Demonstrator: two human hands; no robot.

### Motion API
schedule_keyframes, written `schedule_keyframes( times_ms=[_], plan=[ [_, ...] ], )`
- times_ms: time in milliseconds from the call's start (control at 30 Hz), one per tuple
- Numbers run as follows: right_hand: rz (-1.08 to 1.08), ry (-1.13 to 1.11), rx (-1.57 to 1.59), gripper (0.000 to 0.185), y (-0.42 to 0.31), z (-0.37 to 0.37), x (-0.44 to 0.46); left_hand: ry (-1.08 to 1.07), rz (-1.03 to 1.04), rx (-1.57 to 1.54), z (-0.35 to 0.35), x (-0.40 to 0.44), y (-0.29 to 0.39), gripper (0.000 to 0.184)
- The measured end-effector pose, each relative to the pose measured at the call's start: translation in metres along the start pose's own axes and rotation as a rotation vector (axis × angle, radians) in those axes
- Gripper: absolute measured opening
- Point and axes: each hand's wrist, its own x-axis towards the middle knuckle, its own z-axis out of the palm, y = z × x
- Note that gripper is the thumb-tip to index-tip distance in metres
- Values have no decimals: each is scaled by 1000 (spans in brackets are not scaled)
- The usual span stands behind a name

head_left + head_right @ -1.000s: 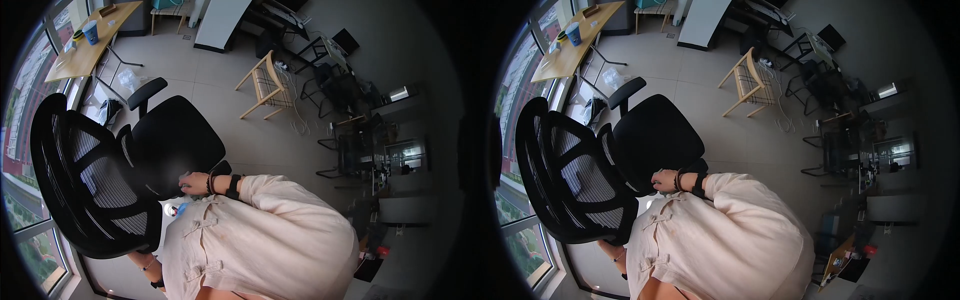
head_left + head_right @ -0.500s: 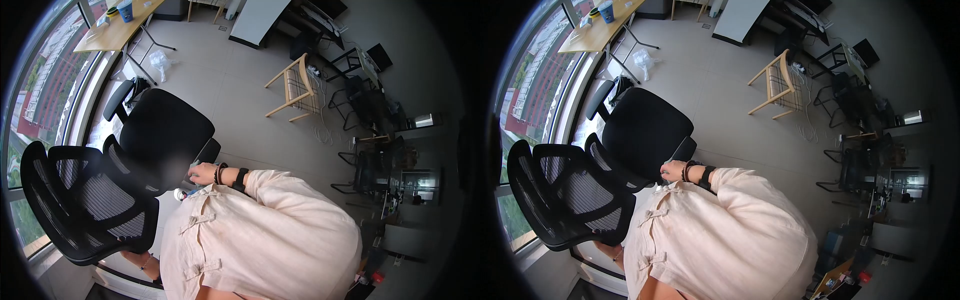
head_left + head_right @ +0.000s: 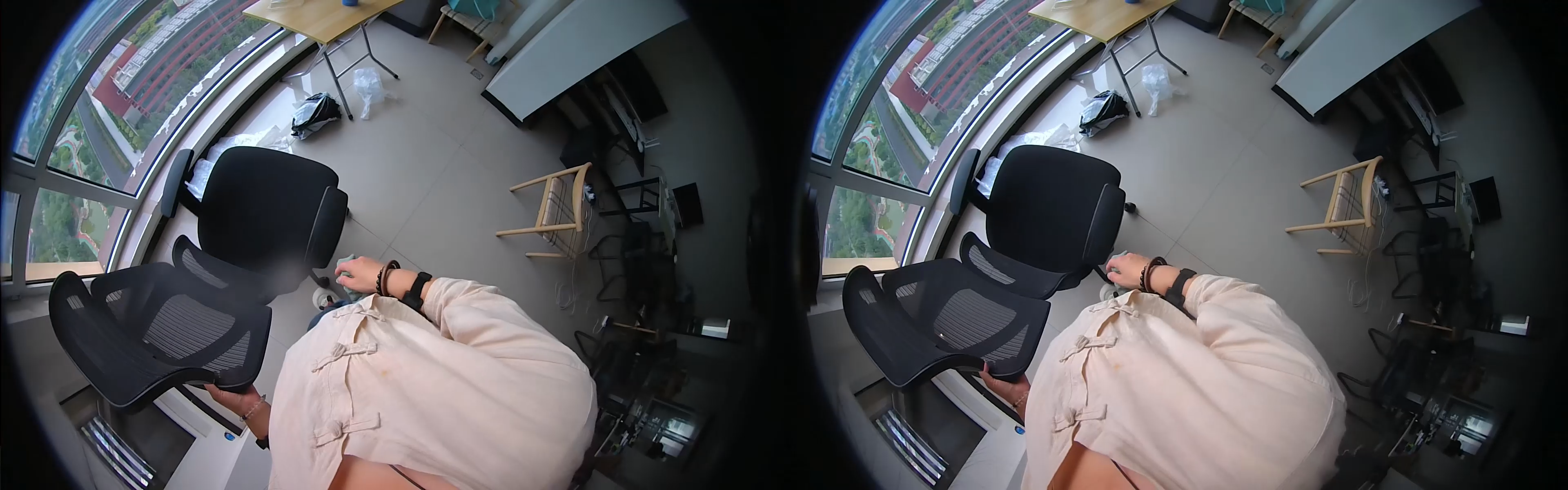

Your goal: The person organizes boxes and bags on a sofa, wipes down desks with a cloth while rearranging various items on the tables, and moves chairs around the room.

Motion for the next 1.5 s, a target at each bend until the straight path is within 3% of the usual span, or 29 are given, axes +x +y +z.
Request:
schedule_keyframes(
  times_ms=[167,367,467,667,733,833,933,967,1033,1100,1167,1233,1267,1433,1500],
  plan=[
    [63,-15,22,32,12,-23,-7,161,86,-9,6,-14,4,42],
    [71,63,20,32,92,-71,-36,237,158,-106,21,-25,-10,42],
    [227,63,3,31,129,-123,-72,308,191,-147,24,-21,-17,40],
    [459,325,47,31,244,-171,-143,505,284,-128,11,15,-18,41],
    [585,400,122,32,264,-182,-167,448,267,-54,-8,45,-23,38],
    [681,550,99,33,312,-181,-190,644,834,606,9,5,-47,43],
    [997,744,362,35,321,-195,-213,729,1461,1301,29,-49,-44,49],
    [1015,763,367,35,334,-191,-221,716,1578,1354,32,-57,-48,48],
    [1115,910,257,35,361,-172,-234,707,1611,1375,34,-59,-57,47],
    [1081,1081,347,37,376,-175,-252,744,1602,1396,30,-60,-59,46],
    [1156,1223,471,38,393,-191,-268,804,1415,1408,27,-58,-63,44],
    [1094,1378,469,38,481,-182,-285,847,1197,1388,35,-57,-71,43],
    [1182,1410,424,39,462,-216,-294,853,1063,1373,39,-58,-79,42],
    [1440,1220,113,64,540,-311,-345,764,262,1181,78,-83,-140,40],
    [1496,1128,117,73,557,-340,-364,671,51,1147,112,-95,-179,39]
  ],
)
